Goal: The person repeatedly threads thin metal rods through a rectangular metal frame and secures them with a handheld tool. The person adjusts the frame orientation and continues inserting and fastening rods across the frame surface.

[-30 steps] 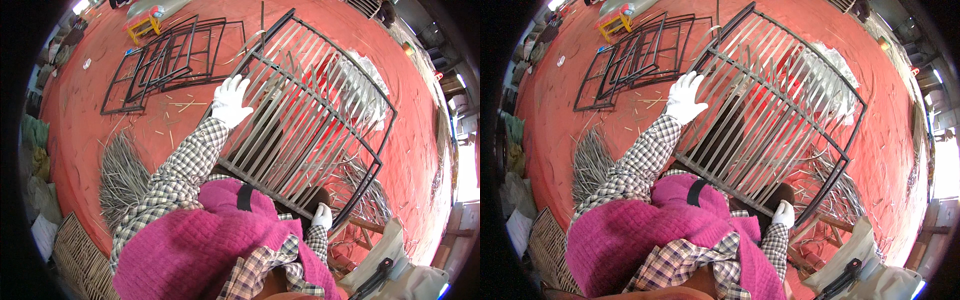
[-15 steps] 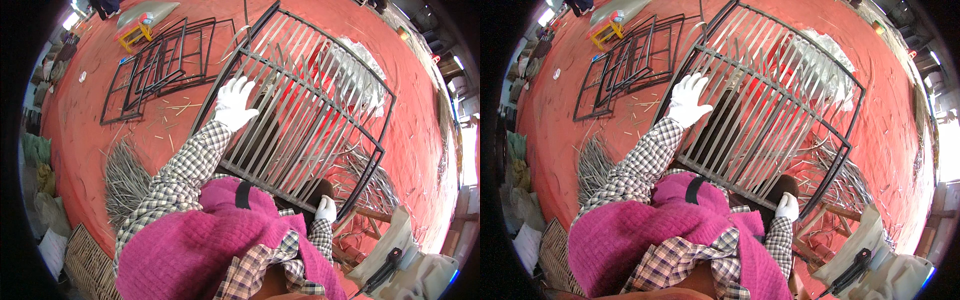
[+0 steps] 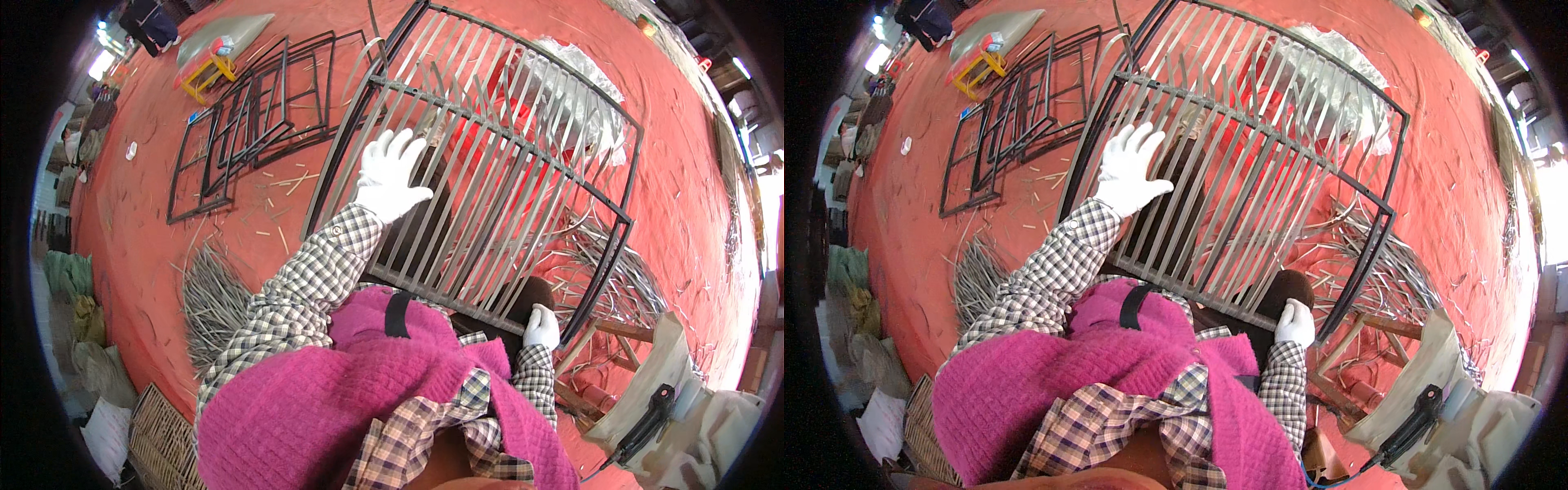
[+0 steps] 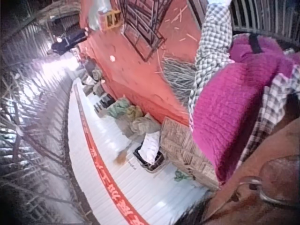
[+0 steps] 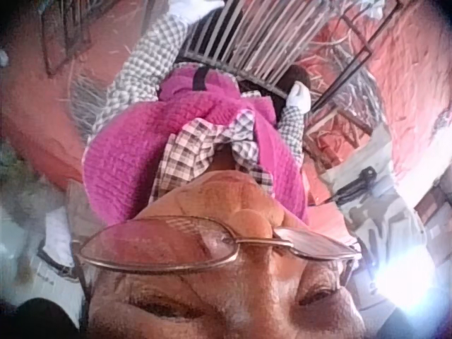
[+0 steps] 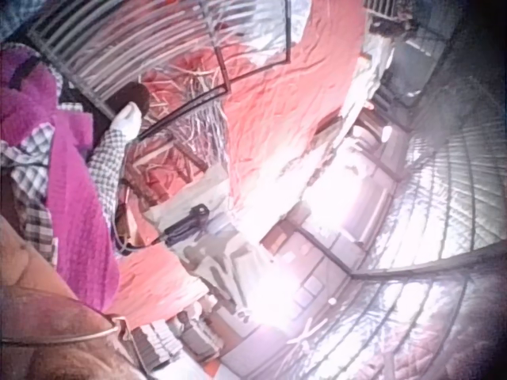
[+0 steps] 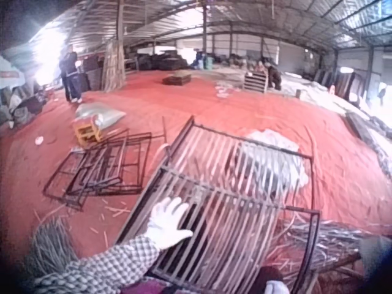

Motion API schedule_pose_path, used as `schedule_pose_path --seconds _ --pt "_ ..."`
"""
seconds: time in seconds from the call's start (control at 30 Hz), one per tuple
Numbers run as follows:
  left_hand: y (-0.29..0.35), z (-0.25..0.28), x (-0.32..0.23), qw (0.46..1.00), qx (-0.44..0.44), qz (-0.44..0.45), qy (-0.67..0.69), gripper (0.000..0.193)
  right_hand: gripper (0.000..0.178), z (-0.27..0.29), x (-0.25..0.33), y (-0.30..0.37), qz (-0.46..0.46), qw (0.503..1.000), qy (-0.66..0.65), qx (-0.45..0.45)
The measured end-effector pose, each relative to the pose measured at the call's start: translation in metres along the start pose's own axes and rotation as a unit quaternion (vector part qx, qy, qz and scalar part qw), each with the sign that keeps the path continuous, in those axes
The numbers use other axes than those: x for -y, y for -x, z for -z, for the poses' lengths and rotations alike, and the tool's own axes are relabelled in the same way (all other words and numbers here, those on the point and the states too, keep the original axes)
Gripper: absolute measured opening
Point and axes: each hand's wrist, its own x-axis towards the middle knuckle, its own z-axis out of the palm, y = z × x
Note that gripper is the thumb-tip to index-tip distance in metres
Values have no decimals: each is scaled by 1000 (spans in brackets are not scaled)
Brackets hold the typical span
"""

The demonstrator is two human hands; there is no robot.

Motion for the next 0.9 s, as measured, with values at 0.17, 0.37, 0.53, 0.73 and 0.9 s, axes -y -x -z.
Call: schedule_pose_path --seconds 0.17,0.37,0.53,0.73,0.9 --pt "-4 1 -7 997 58 18 -37 86 19 1 -1 1 -2 1000 5 1" --pt "0 2 -13 1000 7 -17 -10 81 19 4 2 -1 -12 1000 2 3" --pt "-4 -2 -21 998 26 -43 -22 73 19 6 5 -2 -29 1000 5 6" --pt "-5 -5 -15 999 13 -37 -19 73 18 9 5 -1 -13 1000 10 -10" --pt "-4 -6 -16 999 14 -33 -7 75 18 11 6 -2 -13 1000 4 -8"
